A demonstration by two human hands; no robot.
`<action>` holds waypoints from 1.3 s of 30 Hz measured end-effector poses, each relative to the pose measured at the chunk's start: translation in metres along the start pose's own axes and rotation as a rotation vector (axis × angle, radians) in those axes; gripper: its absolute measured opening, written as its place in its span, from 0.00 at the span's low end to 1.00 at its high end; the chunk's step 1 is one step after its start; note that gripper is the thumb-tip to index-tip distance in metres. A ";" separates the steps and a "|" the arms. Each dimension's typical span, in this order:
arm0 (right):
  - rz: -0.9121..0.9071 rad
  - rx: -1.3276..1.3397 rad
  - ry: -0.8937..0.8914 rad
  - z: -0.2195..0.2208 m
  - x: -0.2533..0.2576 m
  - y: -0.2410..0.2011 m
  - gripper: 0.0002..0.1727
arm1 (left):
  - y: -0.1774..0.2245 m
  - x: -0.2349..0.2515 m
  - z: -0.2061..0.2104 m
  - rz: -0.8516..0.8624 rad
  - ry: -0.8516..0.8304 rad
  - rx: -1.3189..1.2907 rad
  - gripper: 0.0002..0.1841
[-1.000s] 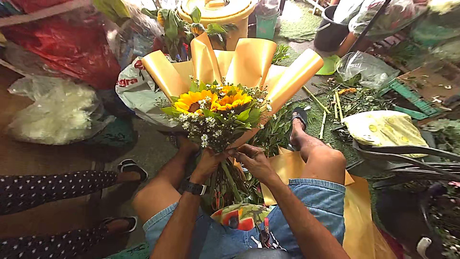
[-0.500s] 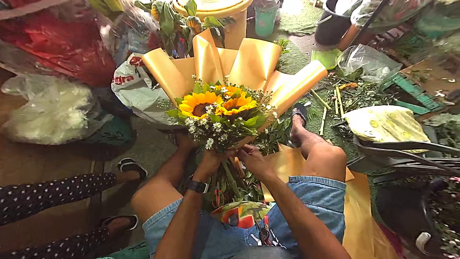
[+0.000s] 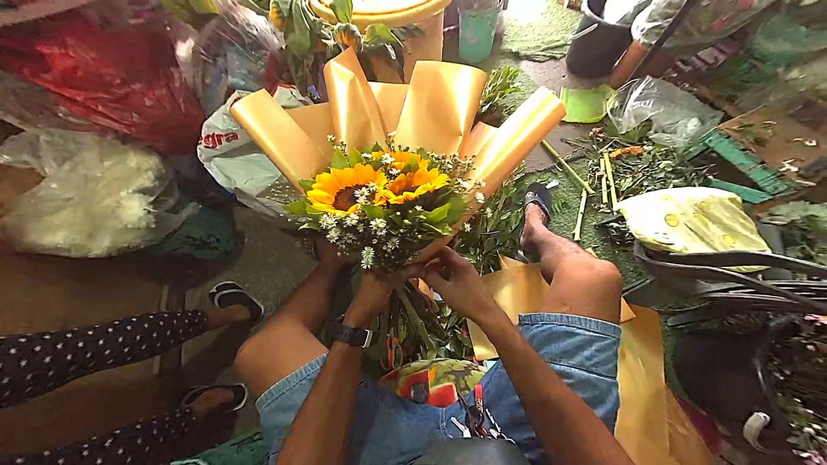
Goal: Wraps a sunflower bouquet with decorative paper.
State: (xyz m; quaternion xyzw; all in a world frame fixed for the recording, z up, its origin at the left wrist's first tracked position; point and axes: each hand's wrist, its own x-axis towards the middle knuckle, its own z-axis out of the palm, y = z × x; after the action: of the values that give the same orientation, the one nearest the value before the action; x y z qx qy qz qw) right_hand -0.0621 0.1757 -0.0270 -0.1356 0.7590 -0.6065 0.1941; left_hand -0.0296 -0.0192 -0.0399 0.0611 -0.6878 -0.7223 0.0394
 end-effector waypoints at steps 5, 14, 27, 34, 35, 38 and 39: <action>-0.272 -0.328 0.201 0.014 -0.008 0.008 0.15 | 0.006 -0.004 0.003 -0.014 0.041 -0.027 0.32; -0.093 0.231 0.095 0.019 0.007 0.016 0.11 | 0.005 -0.007 0.006 -0.049 0.018 0.042 0.34; 0.018 0.057 0.016 -0.038 -0.012 0.004 0.13 | 0.000 -0.030 -0.016 -0.116 0.002 0.462 0.29; 0.157 0.171 0.458 -0.216 -0.006 -0.073 0.40 | 0.006 -0.082 -0.036 -0.370 0.033 0.608 0.24; 0.193 0.052 0.373 -0.229 0.002 -0.093 0.43 | 0.010 -0.082 -0.031 -0.349 0.015 0.642 0.23; 0.317 -0.252 0.058 -0.249 0.033 -0.134 0.37 | 0.023 -0.080 -0.013 -0.316 -0.037 0.695 0.21; 0.301 -0.317 -0.017 -0.251 0.041 -0.139 0.32 | 0.027 -0.079 -0.007 -0.315 -0.038 0.694 0.20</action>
State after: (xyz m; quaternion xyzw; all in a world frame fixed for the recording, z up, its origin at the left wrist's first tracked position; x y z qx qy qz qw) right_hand -0.2178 0.3434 0.1502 -0.0548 0.8549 -0.4425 0.2650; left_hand 0.0490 -0.0164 -0.0101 0.1623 -0.8742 -0.4447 -0.1079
